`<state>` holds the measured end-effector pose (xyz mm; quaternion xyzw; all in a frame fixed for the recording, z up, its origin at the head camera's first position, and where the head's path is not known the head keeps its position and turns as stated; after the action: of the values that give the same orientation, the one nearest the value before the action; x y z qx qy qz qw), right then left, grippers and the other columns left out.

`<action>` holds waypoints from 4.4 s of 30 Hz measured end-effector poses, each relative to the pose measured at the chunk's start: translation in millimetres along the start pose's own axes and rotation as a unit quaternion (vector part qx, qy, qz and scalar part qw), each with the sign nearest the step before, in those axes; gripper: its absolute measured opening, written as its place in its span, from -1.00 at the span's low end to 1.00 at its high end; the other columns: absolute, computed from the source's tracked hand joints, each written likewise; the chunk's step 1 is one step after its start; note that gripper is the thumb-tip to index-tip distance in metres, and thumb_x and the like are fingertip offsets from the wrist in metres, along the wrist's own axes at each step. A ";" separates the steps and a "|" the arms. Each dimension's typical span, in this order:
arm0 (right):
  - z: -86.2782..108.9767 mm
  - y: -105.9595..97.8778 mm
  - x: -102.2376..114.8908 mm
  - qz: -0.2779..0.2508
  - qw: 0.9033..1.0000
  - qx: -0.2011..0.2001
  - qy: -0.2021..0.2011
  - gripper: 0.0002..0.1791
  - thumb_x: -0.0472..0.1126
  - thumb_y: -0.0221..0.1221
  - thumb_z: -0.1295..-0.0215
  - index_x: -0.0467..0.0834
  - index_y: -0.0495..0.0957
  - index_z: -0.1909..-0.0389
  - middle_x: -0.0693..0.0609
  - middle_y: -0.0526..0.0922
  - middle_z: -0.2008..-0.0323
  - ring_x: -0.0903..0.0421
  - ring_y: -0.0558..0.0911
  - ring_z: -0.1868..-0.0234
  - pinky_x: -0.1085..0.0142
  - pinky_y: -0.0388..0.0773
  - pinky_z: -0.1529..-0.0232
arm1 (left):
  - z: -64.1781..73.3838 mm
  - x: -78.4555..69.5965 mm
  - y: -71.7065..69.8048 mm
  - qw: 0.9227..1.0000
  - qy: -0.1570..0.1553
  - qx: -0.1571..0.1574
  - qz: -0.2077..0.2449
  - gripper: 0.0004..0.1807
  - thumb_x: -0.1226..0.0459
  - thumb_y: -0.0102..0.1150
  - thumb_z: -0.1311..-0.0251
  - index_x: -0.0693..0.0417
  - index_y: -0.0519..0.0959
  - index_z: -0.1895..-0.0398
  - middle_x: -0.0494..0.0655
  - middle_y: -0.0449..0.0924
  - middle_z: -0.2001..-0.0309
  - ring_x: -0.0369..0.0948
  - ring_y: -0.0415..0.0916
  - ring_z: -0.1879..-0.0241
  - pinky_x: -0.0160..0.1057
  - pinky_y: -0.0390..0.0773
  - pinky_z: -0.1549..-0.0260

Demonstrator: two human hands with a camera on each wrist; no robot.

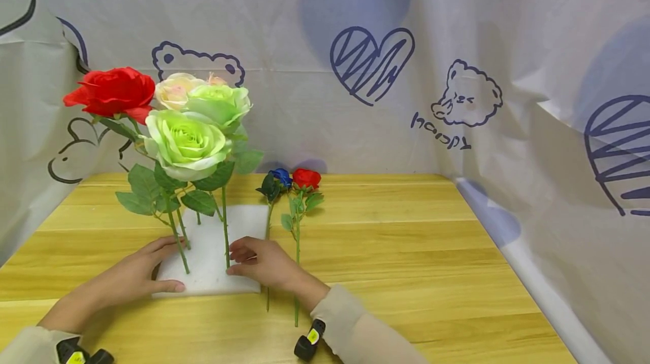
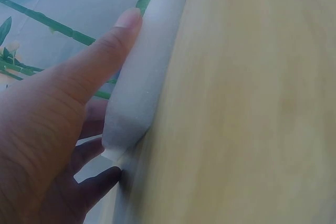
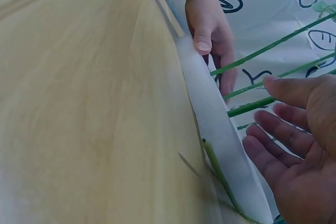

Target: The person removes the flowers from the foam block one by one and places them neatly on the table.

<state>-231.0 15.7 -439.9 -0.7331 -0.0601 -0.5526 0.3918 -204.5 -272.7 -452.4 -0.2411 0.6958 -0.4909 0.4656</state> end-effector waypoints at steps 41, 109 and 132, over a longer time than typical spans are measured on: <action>-6.0 17.3 -6.7 -0.011 0.995 -0.062 -0.073 -0.81 -0.24 0.07 -0.48 -0.16 0.66 0.18 0.07 0.70 0.23 0.33 0.64 0.26 0.46 0.60 0.21 | -1.8 -2.1 -1.6 1.000 0.005 0.004 0.000 0.02 -0.27 0.28 -0.04 0.34 0.34 -0.34 0.26 0.23 -0.36 0.25 0.22 -0.31 0.21 0.35 -0.17; 32.0 -20.8 4.0 -0.121 0.982 -0.144 0.009 -0.81 -0.36 0.03 -0.47 -0.29 0.55 0.01 -0.15 0.62 0.28 -0.18 0.64 0.30 0.03 0.67 0.25 | -1.0 -1.3 1.0 1.000 0.012 0.001 0.003 0.05 -0.31 0.24 -0.03 0.37 0.34 -0.34 0.25 0.26 -0.35 0.23 0.23 -0.31 0.21 0.33 -0.18; 67.7 -44.8 7.6 -0.097 0.982 -0.160 0.026 -0.71 -0.42 0.04 -0.44 -0.33 0.47 -0.14 -0.27 0.61 0.30 -0.25 0.62 0.33 0.04 0.67 0.28 | 0.2 -2.4 0.4 1.000 0.003 0.003 0.006 0.07 -0.33 0.21 -0.04 0.37 0.33 -0.35 0.26 0.23 -0.37 0.24 0.20 -0.32 0.23 0.31 -0.20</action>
<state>-199.8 87.2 -416.1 -0.7623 -0.0311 -0.6095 0.2155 -203.2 -270.7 -451.7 -0.2343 0.6974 -0.4909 0.4667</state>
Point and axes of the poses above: each hand's wrist, its own z-axis away from the middle knuckle, its own y-axis out of the palm, x = y × z, the point moved 1 cm from there along -z, towards the middle knuckle
